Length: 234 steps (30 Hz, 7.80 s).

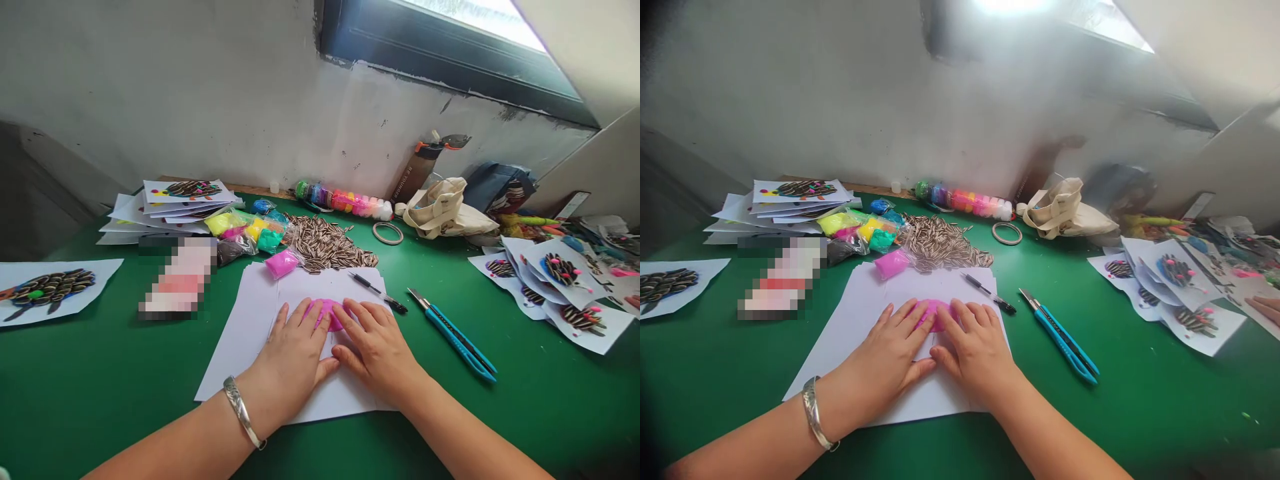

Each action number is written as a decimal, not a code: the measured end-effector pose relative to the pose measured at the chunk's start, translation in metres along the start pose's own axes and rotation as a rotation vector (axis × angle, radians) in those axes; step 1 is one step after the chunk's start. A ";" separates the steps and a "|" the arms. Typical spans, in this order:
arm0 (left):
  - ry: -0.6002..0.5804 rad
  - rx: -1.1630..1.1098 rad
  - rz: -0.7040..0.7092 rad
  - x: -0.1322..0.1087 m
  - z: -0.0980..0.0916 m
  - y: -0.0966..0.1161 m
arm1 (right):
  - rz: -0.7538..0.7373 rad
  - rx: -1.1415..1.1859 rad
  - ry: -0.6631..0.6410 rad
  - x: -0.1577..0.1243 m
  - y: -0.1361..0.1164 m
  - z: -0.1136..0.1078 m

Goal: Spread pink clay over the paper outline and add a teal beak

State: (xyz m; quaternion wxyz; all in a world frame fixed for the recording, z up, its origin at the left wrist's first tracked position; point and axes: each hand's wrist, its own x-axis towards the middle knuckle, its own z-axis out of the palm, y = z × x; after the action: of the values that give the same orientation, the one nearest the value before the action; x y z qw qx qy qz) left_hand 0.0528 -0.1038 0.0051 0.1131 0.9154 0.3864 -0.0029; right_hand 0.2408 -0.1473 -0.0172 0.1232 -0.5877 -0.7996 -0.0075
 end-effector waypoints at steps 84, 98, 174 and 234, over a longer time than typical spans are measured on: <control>-0.011 0.040 -0.025 0.000 0.002 0.003 | -0.032 0.067 0.168 -0.003 0.008 -0.001; -0.014 0.023 -0.036 -0.002 0.001 0.003 | -0.019 0.058 0.158 -0.003 0.007 -0.004; 0.264 -0.003 0.232 -0.023 0.016 0.020 | -0.263 0.343 -0.084 0.042 -0.015 -0.021; 0.125 0.019 0.141 -0.030 0.012 0.029 | -0.166 0.237 -0.099 0.049 -0.018 -0.005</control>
State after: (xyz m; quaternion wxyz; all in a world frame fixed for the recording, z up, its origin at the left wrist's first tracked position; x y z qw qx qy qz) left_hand 0.0536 -0.1468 0.0023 0.0800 0.9397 0.3273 0.0586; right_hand 0.2115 -0.1076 -0.0003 0.1511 -0.5007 -0.8458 0.1056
